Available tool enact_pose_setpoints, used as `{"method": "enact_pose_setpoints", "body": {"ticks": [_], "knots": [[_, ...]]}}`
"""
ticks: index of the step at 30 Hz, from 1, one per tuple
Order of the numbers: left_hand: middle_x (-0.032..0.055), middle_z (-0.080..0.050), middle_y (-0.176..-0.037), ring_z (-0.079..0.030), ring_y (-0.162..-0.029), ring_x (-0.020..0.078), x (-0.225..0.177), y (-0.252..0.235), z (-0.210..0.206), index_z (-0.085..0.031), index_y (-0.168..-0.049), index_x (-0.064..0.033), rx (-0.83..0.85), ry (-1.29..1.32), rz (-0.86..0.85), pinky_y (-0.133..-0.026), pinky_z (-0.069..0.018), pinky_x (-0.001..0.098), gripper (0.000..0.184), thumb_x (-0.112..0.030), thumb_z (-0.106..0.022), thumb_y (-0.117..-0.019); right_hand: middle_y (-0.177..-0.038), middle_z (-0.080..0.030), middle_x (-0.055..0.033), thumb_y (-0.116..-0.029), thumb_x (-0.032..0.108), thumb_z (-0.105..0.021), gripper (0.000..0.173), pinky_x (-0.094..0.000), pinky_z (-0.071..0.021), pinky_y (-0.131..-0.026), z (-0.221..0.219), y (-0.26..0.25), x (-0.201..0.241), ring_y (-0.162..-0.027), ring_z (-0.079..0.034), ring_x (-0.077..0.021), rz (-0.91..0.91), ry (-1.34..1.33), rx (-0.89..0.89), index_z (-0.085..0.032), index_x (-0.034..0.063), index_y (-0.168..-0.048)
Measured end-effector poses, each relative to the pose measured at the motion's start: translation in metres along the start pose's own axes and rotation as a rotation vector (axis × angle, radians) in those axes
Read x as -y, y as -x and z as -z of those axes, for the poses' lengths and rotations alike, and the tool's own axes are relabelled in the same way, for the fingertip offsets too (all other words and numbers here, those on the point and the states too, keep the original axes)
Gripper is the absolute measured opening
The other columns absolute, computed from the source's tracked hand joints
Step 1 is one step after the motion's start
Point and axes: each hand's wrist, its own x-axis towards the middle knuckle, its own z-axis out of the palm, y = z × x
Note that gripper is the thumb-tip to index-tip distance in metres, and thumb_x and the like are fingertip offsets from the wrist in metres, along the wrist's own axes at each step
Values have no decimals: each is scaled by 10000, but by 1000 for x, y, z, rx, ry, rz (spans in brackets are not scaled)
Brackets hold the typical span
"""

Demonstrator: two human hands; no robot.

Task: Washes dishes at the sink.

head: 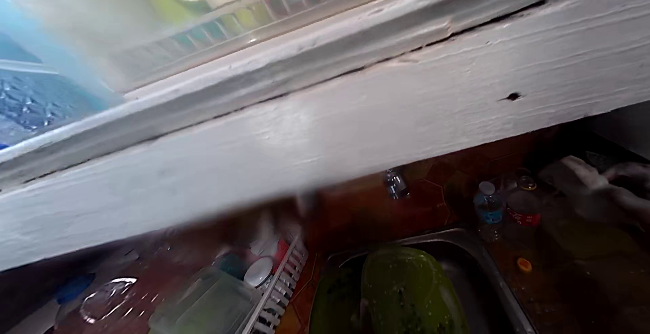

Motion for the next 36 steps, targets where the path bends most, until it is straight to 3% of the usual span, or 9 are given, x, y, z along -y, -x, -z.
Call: {"method": "enact_pose_setpoints", "body": {"ticks": [3, 5, 7, 10, 14, 18, 23, 30, 36], "knots": [[339, -552, -1358, -545, -1270, 419, 24, -7, -12, -514, -1392, 111, 23, 36, -42, -1084, -420, 574, 534, -331, -405, -1114, -936, -674, 1, -808, 125, -662, 265, -145, -523, -766, -40, 37, 4, -838, -601, 61, 174, -112, 247, -641, -60, -997], [325, -517, -1420, -509, -1329, 421, 28, -6, -20, -484, -1432, 89, 43, 43, -35, -1115, -398, 578, 563, -366, -415, -1108, -893, -700, -71, -807, 116, -693, 233, -256, -554, -729, -92, 74, 18, -787, -639, -60, 144, -111, 435, -683, -50, -971], [313, -486, -1469, -467, -1382, 420, 29, -3, -25, -469, -1457, 77, 51, 30, -47, -1147, -365, 574, 571, -370, -418, -1106, -985, -704, -191, -863, 59, -705, 205, -438, -572, -821, -142, 117, 35, -885, -687, -262, 36, -74, 721, -688, -67, -1023], [318, -501, -1450, -484, -1364, 415, 25, 2, -25, -474, -1446, 87, 43, 32, -75, -1142, -372, 566, 561, -357, -401, -1111, -1288, -657, -220, -943, 118, -698, 241, -523, -474, -1087, -205, 176, 41, -1235, -612, -369, 132, -16, 1088, -728, -5, -1149], [344, -589, -1274, -581, -1210, 412, 30, 7, -18, -518, -1356, 132, 25, -5, -122, -1063, -449, 553, 510, -301, -392, -1117, -1342, -640, -254, -913, 127, -714, 276, -567, -415, -1143, -264, 218, 27, -1327, -545, -443, 394, -68, 898, -750, -4, -1154], [308, -630, -1228, -598, -1176, 378, 32, 12, -13, -597, -1287, 113, 17, -53, -150, -1049, -454, 527, 434, -257, -474, -1095, -1508, -498, -268, -982, 223, -623, 455, -513, -315, -1226, -300, 180, 3, -1458, -412, -419, 187, 253, 878, -625, -18, -1368], [296, -637, -1195, -606, -1126, 346, 30, -8, 8, -609, -1238, 128, -138, 65, -177, -1018, -466, 495, 388, -209, -480, -1093, -1574, -389, -300, -990, 215, -620, 542, -530, -252, -1247, -268, 178, -28, -1490, -337, -451, -26, 403, 1017, -521, -21, -1467], [318, -590, -1328, -578, -1247, 393, 25, -15, -17, -528, -1388, 106, -98, 28, -157, -1084, -440, 525, 459, -246, -447, -1104, -1445, -539, -286, -995, 152, -610, 350, -563, -392, -1155, -257, 237, 14, -1375, -478, -461, 212, -115, 1023, -680, -9, -1297], [303, -646, -1231, -608, -1197, 380, 17, 8, -21, -616, -1277, 112, -30, -94, -239, -1071, -446, 513, 404, -218, -470, -1094, -1534, -479, -239, -1038, 219, -543, 418, -503, -294, -1239, -298, 170, 4, -1478, -383, -402, 191, 160, 843, -612, 12, -1395]]}}
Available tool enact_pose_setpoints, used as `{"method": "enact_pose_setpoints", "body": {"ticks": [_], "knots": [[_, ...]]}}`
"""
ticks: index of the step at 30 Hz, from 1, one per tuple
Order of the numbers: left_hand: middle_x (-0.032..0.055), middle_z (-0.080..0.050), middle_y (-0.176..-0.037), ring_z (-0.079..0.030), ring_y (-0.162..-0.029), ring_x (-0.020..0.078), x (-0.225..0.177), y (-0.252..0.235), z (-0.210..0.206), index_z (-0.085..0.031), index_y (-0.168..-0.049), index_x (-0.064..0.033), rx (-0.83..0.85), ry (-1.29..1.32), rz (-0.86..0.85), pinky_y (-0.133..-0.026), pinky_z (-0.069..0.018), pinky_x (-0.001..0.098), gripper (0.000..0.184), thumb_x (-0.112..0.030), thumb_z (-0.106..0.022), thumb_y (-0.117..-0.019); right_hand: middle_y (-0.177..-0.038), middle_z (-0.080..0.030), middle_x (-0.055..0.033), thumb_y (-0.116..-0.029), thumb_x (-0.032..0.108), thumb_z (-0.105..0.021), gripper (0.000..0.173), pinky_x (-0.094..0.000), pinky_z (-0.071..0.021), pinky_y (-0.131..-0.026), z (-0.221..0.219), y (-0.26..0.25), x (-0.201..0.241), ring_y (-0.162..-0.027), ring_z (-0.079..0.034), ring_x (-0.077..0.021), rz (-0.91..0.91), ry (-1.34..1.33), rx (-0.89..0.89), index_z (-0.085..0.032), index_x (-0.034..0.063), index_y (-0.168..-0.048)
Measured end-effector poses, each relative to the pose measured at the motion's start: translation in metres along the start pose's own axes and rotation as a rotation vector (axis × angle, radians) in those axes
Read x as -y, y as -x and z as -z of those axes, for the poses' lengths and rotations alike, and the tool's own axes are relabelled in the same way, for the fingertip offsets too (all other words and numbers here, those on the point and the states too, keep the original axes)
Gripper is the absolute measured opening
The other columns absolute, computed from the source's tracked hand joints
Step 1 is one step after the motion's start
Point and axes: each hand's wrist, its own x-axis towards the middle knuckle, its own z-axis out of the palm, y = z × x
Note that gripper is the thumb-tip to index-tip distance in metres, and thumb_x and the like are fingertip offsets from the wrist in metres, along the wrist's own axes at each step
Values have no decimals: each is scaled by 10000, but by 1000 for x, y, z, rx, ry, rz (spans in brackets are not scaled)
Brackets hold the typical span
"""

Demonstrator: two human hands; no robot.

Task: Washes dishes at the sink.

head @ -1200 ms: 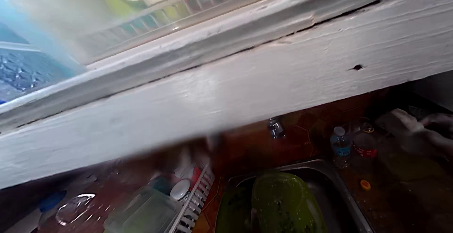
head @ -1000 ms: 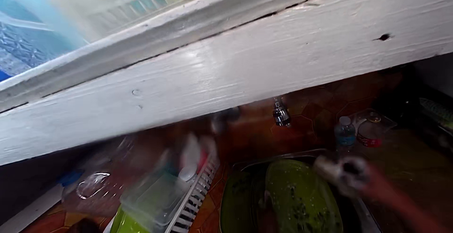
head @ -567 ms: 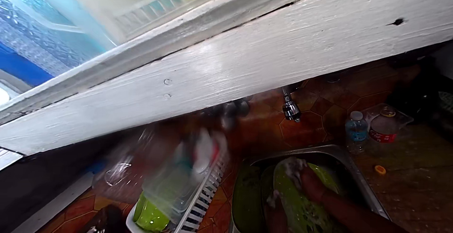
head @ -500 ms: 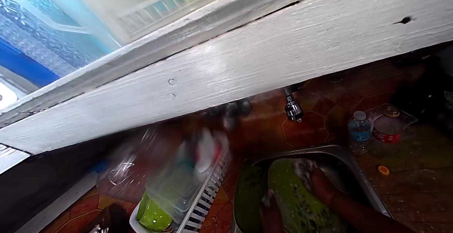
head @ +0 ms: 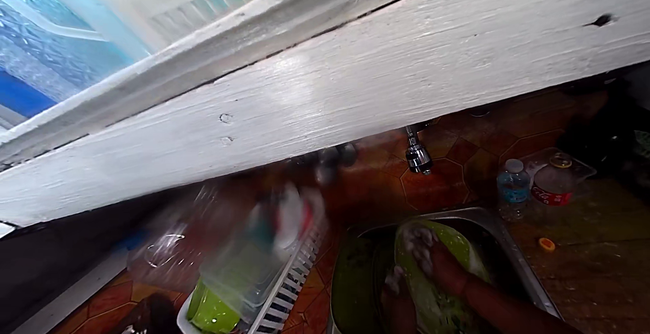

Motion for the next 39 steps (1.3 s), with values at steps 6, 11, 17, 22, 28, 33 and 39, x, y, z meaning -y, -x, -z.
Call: {"method": "enact_pose_setpoints", "body": {"ticks": [6, 11, 17, 22, 28, 33, 39], "knots": [[311, -633, -1209, -601, -1149, 371, 14, -22, 35, -620, -1237, 126, -110, 100, 91, -1031, -455, 530, 425, -243, -458, -1102, -1593, -379, -273, -1049, 223, -544, 520, -541, -210, -1259, 23, 36, -29, -1509, -307, -439, -180, 55, 339, -470, -8, -1509], [307, -597, -1299, -579, -1218, 372, 22, -35, 27, -578, -1322, 97, -132, 177, 169, -1053, -448, 534, 472, -289, -396, -1119, -1508, -487, -272, -893, 450, -762, 694, -595, -299, -1203, 14, 82, 1, -1430, -407, -470, 71, -63, 442, -595, 13, -1405], [266, -390, -1568, -441, -1409, 395, 5, -16, 15, -322, -1566, 4, 223, 153, 173, -1129, -386, 573, 527, -251, -409, -1114, -1306, -611, -316, -929, 8, -663, 386, -602, -447, -1067, 75, 60, 67, -1248, -577, -485, 171, 20, 549, -625, -70, -1305], [293, -528, -1449, -493, -1384, 380, -13, 3, 38, -482, -1447, 93, 701, -361, -55, -1183, -350, 502, 469, -225, -397, -1113, -1130, -675, -278, -880, 16, -725, 332, -626, -497, -943, 100, 37, 69, -1071, -652, -451, 163, 94, 713, -665, -55, -1199], [318, -621, -1295, -578, -1262, 442, 8, -2, 24, -613, -1275, 123, 864, -676, -272, -1131, -402, 571, 586, -343, -728, -939, -1065, -677, -266, -891, 13, -710, 255, -624, -509, -898, 104, 36, 71, -1037, -654, -454, 245, 262, 791, -670, -50, -1135], [296, -682, -1181, -655, -1156, 402, 7, 1, 21, -657, -1209, 122, 729, -548, -323, -1061, -476, 530, 460, -287, -647, -998, -1142, -673, -281, -895, -2, -699, 285, -618, -464, -1008, 123, 37, 79, -1124, -629, -465, 247, 244, 546, -681, -55, -1174], [212, -675, -1182, -656, -1099, 182, -3, 4, 34, -559, -1285, 137, 511, 28, -172, -996, -531, 359, 452, -5, -709, -883, -1441, -606, -168, -911, 280, -762, 457, -572, -328, -1214, 76, 63, 71, -1416, -491, -374, 358, -72, -4, -695, 48, -1299]]}}
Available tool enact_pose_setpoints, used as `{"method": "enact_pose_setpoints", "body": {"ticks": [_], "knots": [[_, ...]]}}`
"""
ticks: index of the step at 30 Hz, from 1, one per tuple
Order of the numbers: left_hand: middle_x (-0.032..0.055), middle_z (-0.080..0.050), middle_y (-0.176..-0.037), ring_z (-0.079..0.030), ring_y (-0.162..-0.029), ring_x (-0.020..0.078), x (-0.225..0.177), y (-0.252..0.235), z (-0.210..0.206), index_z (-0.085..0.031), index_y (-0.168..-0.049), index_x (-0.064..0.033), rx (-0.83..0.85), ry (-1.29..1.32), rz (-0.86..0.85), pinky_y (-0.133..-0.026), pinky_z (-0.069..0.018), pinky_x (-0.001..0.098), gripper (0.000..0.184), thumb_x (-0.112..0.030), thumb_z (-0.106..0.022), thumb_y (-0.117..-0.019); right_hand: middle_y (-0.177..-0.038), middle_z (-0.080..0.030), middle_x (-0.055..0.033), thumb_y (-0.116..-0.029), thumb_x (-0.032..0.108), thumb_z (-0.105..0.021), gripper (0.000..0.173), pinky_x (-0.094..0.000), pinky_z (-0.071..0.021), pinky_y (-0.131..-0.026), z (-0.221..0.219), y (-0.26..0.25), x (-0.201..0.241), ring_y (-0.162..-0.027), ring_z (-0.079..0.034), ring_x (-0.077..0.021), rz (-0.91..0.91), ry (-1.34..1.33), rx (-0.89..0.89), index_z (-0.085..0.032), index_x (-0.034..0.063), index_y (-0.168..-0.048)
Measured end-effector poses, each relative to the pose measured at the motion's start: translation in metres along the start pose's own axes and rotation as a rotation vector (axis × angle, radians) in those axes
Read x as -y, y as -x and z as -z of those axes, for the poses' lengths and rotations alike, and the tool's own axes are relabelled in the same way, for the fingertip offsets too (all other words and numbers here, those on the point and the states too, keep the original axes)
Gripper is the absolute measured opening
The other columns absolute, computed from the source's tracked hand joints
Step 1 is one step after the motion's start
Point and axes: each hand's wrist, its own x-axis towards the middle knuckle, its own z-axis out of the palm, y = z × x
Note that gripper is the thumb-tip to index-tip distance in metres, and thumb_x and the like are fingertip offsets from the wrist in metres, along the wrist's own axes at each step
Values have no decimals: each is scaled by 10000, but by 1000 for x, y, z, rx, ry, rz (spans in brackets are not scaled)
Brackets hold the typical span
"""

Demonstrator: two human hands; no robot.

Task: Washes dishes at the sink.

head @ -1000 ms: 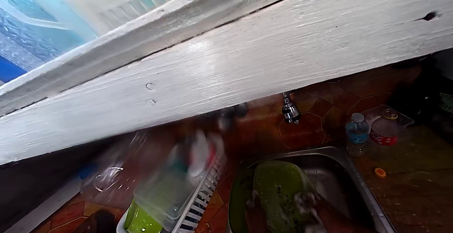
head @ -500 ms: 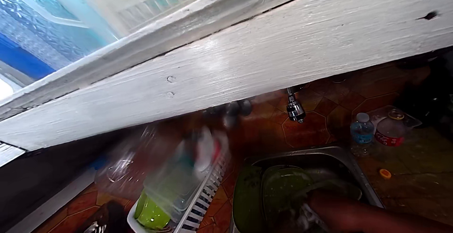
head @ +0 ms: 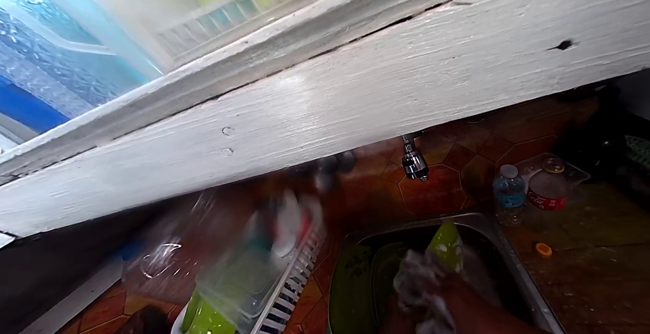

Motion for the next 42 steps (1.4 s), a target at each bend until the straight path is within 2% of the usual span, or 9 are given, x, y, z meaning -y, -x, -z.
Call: {"method": "enact_pose_setpoints", "body": {"ticks": [5, 12, 17, 21, 25, 29, 32, 38, 42], "knots": [[-1, -720, -1006, -678, -929, 8, -2, 5, -5, -588, -1207, 57, -48, 301, -54, -872, -574, 236, 335, 49, -661, -881, -1541, -524, -105, -1019, 430, -535, 365, -728, -205, -1194, -43, -21, -46, -1507, -356, -383, 131, 141, -382, -690, 298, -1322], [-16, -745, -924, -706, -865, 45, -3, 15, 4, -655, -1101, -4, -79, 393, 5, -830, -596, 271, 217, 48, -650, -891, -1222, -681, -195, -1032, 238, -519, 392, -397, -518, -1001, 13, -60, -90, -1127, -654, -229, -547, -474, -615, -644, -56, -1259], [-12, -735, -949, -694, -904, 30, -17, 12, 5, -624, -1121, 44, 79, 260, 20, -877, -577, 256, 274, 89, -668, -854, -968, -759, -101, -920, 358, -640, 279, -505, -583, -839, -21, -52, -43, -964, -723, -292, 122, 225, -563, -767, 113, -955], [-50, -724, -972, -664, -945, -33, -19, 10, -4, -606, -1115, 55, -27, 311, -95, -902, -549, 202, 294, 120, -664, -834, -985, -755, -28, -927, 529, -591, 370, -492, -539, -921, -47, -50, -43, -979, -704, -239, 336, 354, -511, -759, 225, -1056], [-28, -714, -959, -669, -918, -6, -26, 12, -1, -609, -1085, 55, -88, 335, -65, -889, -558, 215, 241, 103, -648, -852, -1159, -734, -178, -950, 160, -636, 269, -514, -493, -1058, -19, -55, -88, -1168, -667, -311, -243, -37, -618, -747, -6, -1130], [-22, -723, -977, -677, -934, -1, -24, 19, 1, -598, -1120, 64, -129, 360, -47, -896, -562, 221, 302, 130, -656, -831, -1184, -706, -187, -1043, 223, -508, 359, -430, -501, -1027, -4, -57, -112, -1136, -658, -244, -655, -432, -743, -677, -38, -1222], [4, -717, -1009, -683, -950, 24, -30, 23, 12, -553, -1177, 67, -52, 282, 82, -904, -565, 242, 363, 132, -663, -837, -1159, -715, -239, -1001, 232, -577, 372, -532, -514, -1011, -3, -52, -83, -1125, -684, -357, -497, -100, -663, -697, -69, -1184], [-38, -724, -997, -658, -956, -39, -16, 6, 3, -596, -1155, 73, 61, 202, -94, -903, -542, 196, 332, 56, -701, -840, -892, -747, -44, -872, 504, -649, 335, -494, -584, -775, -43, -52, -37, -890, -719, -266, 262, 402, -511, -744, 188, -931], [21, -709, -1025, -667, -955, 16, -6, 1, -3, -557, -1215, 94, -60, 266, -39, -894, -556, 236, 379, 59, -689, -862, -1045, -760, -125, -895, 336, -695, 284, -565, -550, -932, -34, -55, -65, -1041, -711, -334, 67, 234, -517, -777, 106, -1040]]}}
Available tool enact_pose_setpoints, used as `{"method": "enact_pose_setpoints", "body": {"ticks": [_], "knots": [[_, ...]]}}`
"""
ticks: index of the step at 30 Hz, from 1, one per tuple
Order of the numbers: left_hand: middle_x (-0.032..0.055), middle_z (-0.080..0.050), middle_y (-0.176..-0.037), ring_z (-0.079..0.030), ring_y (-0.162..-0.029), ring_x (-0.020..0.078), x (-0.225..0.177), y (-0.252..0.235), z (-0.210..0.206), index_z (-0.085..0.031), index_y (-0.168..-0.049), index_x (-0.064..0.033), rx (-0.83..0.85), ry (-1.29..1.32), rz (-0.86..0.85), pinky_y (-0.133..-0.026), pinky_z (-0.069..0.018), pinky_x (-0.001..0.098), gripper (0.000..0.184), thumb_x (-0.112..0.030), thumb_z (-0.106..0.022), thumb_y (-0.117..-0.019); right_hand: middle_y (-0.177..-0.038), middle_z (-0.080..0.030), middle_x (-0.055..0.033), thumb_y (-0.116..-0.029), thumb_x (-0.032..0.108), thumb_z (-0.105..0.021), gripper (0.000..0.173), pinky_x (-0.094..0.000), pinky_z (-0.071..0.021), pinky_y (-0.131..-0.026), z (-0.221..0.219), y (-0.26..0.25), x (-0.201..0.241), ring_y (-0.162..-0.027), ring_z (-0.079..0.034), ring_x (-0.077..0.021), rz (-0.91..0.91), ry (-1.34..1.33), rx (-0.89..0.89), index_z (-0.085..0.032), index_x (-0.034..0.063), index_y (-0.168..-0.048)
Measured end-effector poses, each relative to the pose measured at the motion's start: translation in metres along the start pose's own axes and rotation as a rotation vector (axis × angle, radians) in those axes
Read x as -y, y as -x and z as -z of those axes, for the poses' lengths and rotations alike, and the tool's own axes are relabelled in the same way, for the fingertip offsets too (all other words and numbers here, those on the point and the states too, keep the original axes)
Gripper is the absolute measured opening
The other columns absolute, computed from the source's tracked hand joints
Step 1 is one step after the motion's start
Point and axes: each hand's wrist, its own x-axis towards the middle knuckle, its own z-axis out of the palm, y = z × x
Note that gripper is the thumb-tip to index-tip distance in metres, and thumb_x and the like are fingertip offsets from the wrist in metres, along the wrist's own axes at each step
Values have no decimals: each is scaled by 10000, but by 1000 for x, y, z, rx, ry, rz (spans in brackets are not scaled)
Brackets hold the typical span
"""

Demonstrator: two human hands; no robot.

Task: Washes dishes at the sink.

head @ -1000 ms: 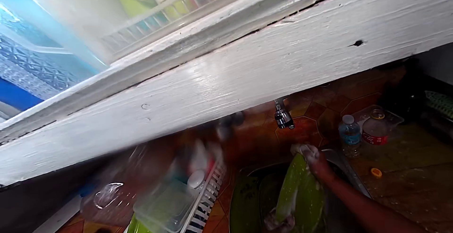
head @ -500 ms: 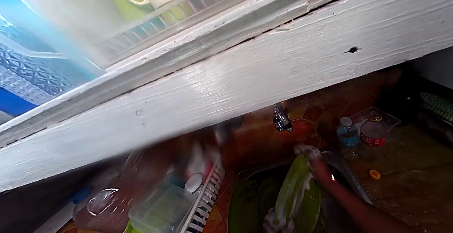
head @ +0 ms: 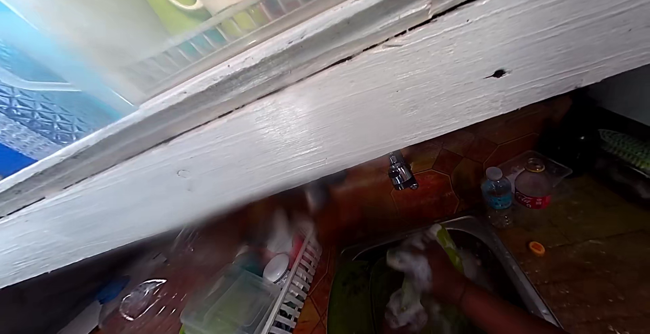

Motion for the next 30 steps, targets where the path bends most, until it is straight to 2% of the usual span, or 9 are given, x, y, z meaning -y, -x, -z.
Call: {"method": "enact_pose_setpoints", "body": {"ticks": [2, 5, 7, 10, 14, 17, 23, 26, 30], "knots": [[16, -710, -1014, -671, -940, 19, 0, 2, 5, -566, -1194, 88, -6, -5, -2, -885, -565, 241, 364, 58, -701, -857, -1119, -739, -178, -933, 147, -651, 251, -530, -522, -1007, 5, -6, -27, -1114, -687, -323, -379, -184, -66, -746, -12, -1102], [2, -720, -992, -678, -936, 26, 1, 4, 10, -596, -1148, 61, 54, 11, -8, -891, -568, 247, 323, 54, -705, -844, -1134, -712, -201, -992, 201, -590, 339, -472, -522, -997, 10, -10, -49, -1087, -676, -278, -819, -386, -179, -677, -57, -1193], [33, -703, -1017, -667, -958, 36, -10, 4, 10, -573, -1181, 89, 98, -46, 80, -908, -554, 242, 355, 72, -696, -849, -1117, -728, -221, -959, 206, -639, 339, -531, -526, -989, 19, -10, -31, -1084, -697, -338, -685, -229, -108, -707, -63, -1154], [17, -719, -1015, -670, -957, 18, -18, 0, 8, -608, -1169, 76, 225, -158, 119, -909, -553, 233, 339, 34, -711, -849, -935, -771, -98, -931, 319, -626, 280, -481, -609, -802, 14, -7, -6, -917, -749, -274, -148, 71, -138, -779, 85, -928], [-17, -722, -1059, -658, -1001, -28, 15, -9, 4, -572, -1208, 88, 175, -119, -59, -932, -543, 211, 403, 24, -735, -845, -888, -748, -64, -861, 463, -692, 312, -513, -585, -760, -2, 2, 21, -887, -721, -287, 215, 85, 16, -755, 171, -952], [35, -723, -1040, -673, -979, 17, 7, -4, -3, -554, -1217, 117, 39, -19, -20, -922, -553, 233, 387, 105, -676, -850, -1002, -760, -112, -887, 364, -697, 290, -549, -576, -873, -4, -5, 7, -996, -721, -323, 41, 24, 51, -773, 131, -1042], [-1, -737, -931, -709, -878, 49, -10, 6, 3, -579, -1136, 35, -163, 206, -42, -838, -596, 261, 313, 123, -618, -838, -1312, -656, -227, -1045, 143, -532, 352, -437, -452, -1116, 2, -6, -70, -1257, -611, -287, -814, -413, 30, -627, -60, -1316], [34, -744, -942, -726, -865, 109, -3, -5, 9, -572, -1175, 7, -281, 438, -96, -803, -621, 321, 315, 83, -585, -869, -1334, -629, -252, -1059, 146, -520, 382, -423, -441, -1119, -3, 29, -58, -1269, -596, -290, -956, -443, -19, -578, -84, -1358], [61, -731, -971, -723, -876, 138, 9, -19, 13, -548, -1217, -1, -405, 564, -80, -795, -619, 338, 269, 53, -508, -957, -1391, -568, -322, -915, 33, -658, 565, -468, -402, -1165, -6, 67, -18, -1324, -556, -392, -892, -286, 108, -483, -136, -1426]]}}
